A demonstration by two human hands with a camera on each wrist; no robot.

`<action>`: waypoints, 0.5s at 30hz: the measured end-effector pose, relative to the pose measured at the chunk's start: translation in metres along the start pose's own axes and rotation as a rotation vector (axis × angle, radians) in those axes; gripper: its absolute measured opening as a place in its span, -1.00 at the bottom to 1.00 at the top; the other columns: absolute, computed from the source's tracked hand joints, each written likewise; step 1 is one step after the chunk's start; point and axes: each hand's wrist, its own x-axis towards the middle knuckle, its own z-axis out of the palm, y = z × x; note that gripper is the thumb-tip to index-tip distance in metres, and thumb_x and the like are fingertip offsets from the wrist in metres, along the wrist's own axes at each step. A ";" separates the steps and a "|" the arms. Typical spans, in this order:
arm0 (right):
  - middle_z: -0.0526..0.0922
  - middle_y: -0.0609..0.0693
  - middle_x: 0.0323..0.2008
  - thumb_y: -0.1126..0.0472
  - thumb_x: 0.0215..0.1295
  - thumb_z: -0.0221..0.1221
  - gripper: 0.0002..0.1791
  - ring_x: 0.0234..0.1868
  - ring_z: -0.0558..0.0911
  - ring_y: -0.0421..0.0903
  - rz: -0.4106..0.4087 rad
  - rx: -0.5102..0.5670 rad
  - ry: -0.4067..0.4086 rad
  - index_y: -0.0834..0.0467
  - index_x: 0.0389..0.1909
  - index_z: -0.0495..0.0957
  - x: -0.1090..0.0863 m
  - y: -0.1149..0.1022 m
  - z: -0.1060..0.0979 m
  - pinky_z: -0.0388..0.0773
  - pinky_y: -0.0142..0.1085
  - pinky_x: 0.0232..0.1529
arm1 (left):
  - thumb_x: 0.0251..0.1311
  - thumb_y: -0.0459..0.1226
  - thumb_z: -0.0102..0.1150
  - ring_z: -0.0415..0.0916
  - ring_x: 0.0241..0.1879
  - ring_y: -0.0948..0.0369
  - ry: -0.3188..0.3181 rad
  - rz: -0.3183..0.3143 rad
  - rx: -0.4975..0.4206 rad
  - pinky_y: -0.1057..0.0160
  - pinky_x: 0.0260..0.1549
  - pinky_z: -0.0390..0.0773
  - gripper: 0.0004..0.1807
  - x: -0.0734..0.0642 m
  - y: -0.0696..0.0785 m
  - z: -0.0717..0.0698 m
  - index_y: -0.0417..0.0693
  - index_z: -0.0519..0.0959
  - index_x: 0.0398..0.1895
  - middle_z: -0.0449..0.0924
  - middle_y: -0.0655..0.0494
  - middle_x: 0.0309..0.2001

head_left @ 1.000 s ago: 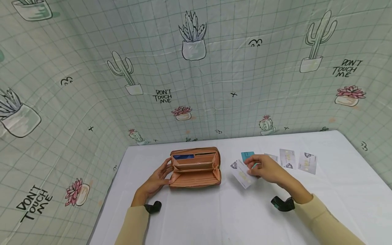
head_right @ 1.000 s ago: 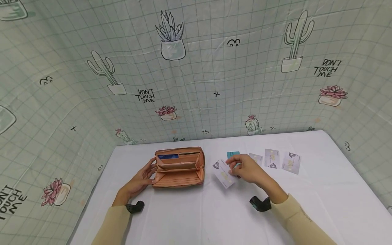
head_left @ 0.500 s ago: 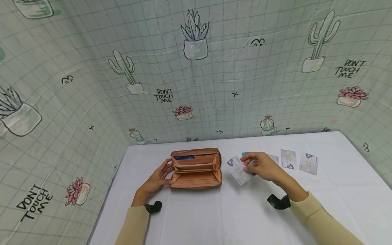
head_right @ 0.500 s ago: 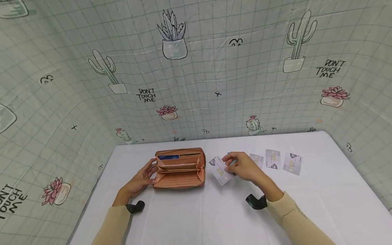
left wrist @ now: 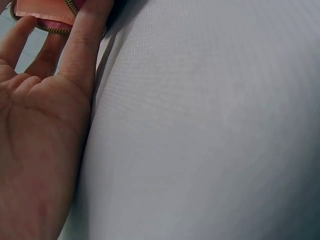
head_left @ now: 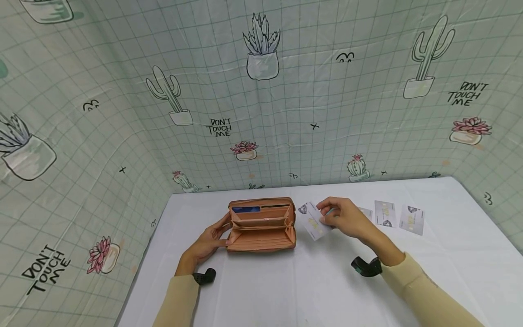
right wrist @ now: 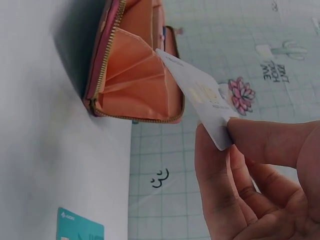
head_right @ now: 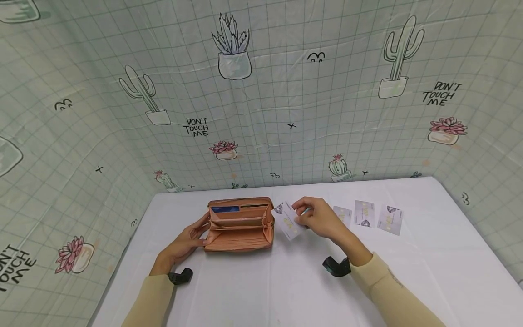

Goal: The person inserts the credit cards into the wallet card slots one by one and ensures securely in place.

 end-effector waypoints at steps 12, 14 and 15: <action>0.57 0.08 -0.22 0.41 0.15 0.19 -0.76 -0.31 0.61 -0.09 -0.174 -0.133 0.122 0.21 -0.14 0.56 0.026 -0.014 0.009 0.53 -0.25 -0.34 | 0.11 -0.53 0.16 -0.16 0.39 0.03 -0.021 0.020 -0.017 0.27 0.05 0.37 -0.06 0.002 -0.004 -0.002 0.20 -0.06 0.47 -0.22 0.19 0.46; 0.58 0.06 -0.20 0.42 0.15 0.20 -0.77 -0.30 0.60 -0.08 -0.209 -0.146 0.143 0.21 -0.15 0.56 0.030 -0.017 0.011 0.53 -0.26 -0.34 | 0.11 -0.53 0.15 -0.16 0.39 0.02 -0.026 0.025 -0.022 0.26 0.04 0.38 -0.05 0.002 -0.003 -0.002 0.19 -0.07 0.47 -0.23 0.18 0.46; 0.59 0.06 -0.19 0.42 0.15 0.20 -0.77 -0.30 0.60 -0.08 -0.223 -0.152 0.151 0.22 -0.15 0.56 0.032 -0.019 0.012 0.53 -0.25 -0.33 | 0.11 -0.53 0.15 -0.18 0.39 0.01 -0.030 0.029 -0.022 0.27 0.04 0.37 -0.05 0.002 -0.003 -0.002 0.18 -0.08 0.47 -0.23 0.17 0.46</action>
